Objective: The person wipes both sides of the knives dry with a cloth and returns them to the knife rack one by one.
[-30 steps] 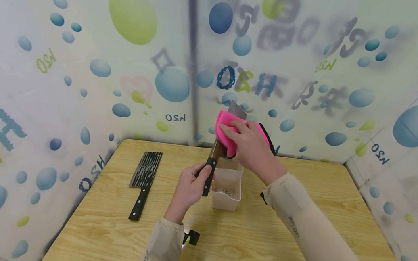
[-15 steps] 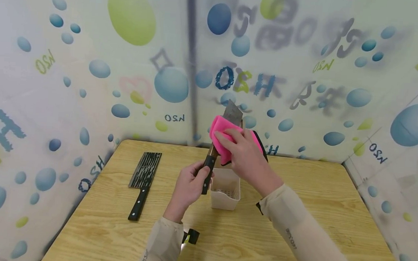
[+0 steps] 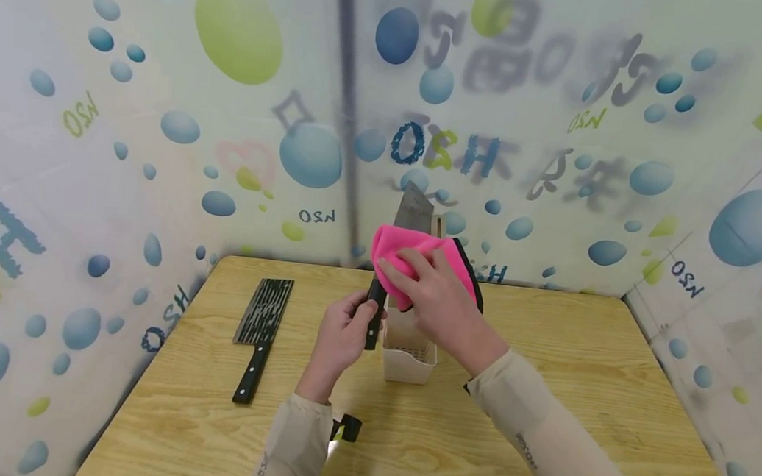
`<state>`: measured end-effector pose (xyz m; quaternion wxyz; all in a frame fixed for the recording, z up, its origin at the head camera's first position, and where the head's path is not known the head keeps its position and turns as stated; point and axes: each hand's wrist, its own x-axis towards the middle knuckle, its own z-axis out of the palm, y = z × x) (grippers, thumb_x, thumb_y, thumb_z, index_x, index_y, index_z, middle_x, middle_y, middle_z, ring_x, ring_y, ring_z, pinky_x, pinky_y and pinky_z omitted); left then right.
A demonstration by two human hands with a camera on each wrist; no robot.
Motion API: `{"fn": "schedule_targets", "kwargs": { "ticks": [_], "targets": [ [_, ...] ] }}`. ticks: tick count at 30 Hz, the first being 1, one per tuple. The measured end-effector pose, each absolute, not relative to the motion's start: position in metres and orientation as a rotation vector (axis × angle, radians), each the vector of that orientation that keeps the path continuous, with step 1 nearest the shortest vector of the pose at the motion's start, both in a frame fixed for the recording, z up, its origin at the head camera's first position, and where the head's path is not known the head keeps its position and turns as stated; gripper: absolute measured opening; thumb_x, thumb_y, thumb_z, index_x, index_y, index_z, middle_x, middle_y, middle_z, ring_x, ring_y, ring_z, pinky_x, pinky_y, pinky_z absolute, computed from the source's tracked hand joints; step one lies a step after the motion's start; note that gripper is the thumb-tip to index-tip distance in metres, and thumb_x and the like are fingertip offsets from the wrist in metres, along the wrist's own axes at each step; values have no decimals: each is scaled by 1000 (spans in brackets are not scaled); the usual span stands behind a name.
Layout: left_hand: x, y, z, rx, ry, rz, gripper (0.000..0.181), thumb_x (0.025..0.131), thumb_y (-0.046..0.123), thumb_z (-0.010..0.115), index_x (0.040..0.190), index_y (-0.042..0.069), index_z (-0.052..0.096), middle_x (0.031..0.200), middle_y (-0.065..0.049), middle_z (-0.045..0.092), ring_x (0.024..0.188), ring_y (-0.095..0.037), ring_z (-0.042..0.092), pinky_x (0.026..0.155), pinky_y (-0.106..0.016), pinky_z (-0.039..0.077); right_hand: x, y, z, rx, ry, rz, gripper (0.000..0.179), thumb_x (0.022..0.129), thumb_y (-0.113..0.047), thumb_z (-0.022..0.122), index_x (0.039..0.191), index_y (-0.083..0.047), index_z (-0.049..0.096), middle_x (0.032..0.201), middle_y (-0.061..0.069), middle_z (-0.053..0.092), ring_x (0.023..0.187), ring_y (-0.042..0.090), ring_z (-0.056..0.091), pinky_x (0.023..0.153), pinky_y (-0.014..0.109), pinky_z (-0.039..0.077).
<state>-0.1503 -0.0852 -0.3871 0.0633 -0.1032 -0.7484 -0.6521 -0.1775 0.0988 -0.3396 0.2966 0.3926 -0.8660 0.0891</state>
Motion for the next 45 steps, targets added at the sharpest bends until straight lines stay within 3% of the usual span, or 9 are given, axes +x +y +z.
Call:
{"fn": "schedule_targets", "kwargs": {
  "ticks": [3,7,12,19,24,28,36,40,45],
  "targets": [
    [-151,-85,-386,-285,-2265,-1959,28,105,11,47,105,-3,71,85,-18,69,72,-18,63,60,-29,51,-176,98,-341,1047,-2328,233,59,85,0,81,140,-12,65,135,17,60,107,38,55,87,40,54],
    [-152,-85,-385,-282,-2272,-1940,29,105,11,46,104,-2,71,90,-27,68,71,-18,62,60,-29,51,-174,97,-340,1050,-2349,225,60,86,-2,81,142,-13,63,135,16,60,108,37,55,86,38,55],
    [-154,-86,-386,-328,-2284,-1886,29,105,11,47,103,-5,71,89,-28,68,71,-17,62,61,-29,51,-172,97,-340,1076,-2323,219,61,86,0,81,143,-14,63,135,16,58,107,36,54,86,38,54],
    [-152,-84,-383,-376,-2310,-1797,27,103,9,49,104,-2,73,87,-18,71,73,-16,63,63,-27,53,-172,99,-340,1069,-2283,182,62,85,0,81,142,-15,63,137,16,57,105,37,55,85,38,55],
    [-152,-82,-384,-439,-2314,-1727,25,102,8,50,97,1,74,80,-18,68,61,-14,55,54,-26,46,-174,101,-338,1036,-2295,178,63,85,7,75,143,-15,62,138,18,54,101,38,56,84,40,54],
    [-152,-81,-385,-484,-2314,-1674,24,101,8,52,90,2,72,72,-9,62,53,-12,46,46,-25,39,-177,103,-337,1016,-2314,185,65,84,11,72,143,-14,61,139,21,53,101,41,57,85,42,55],
    [-147,-78,-385,-515,-2339,-1651,22,100,7,54,85,3,70,71,-4,57,53,-12,47,46,-26,39,-186,110,-336,957,-2368,194,63,86,2,78,144,-14,61,142,23,52,112,43,55,88,44,54],
    [-145,-76,-385,-556,-2340,-1608,21,99,6,55,83,5,68,68,-2,54,49,-11,47,45,-26,39,-190,116,-334,933,-2398,189,71,82,-7,87,146,-15,59,144,24,51,116,44,53,91,45,53],
    [-142,-75,-385,-623,-2322,-1540,21,98,5,56,81,8,66,67,1,53,47,-8,46,43,-26,39,-194,122,-328,900,-2414,169,82,74,6,86,148,-14,57,145,24,49,120,46,52,95,46,52]
  ]
}}
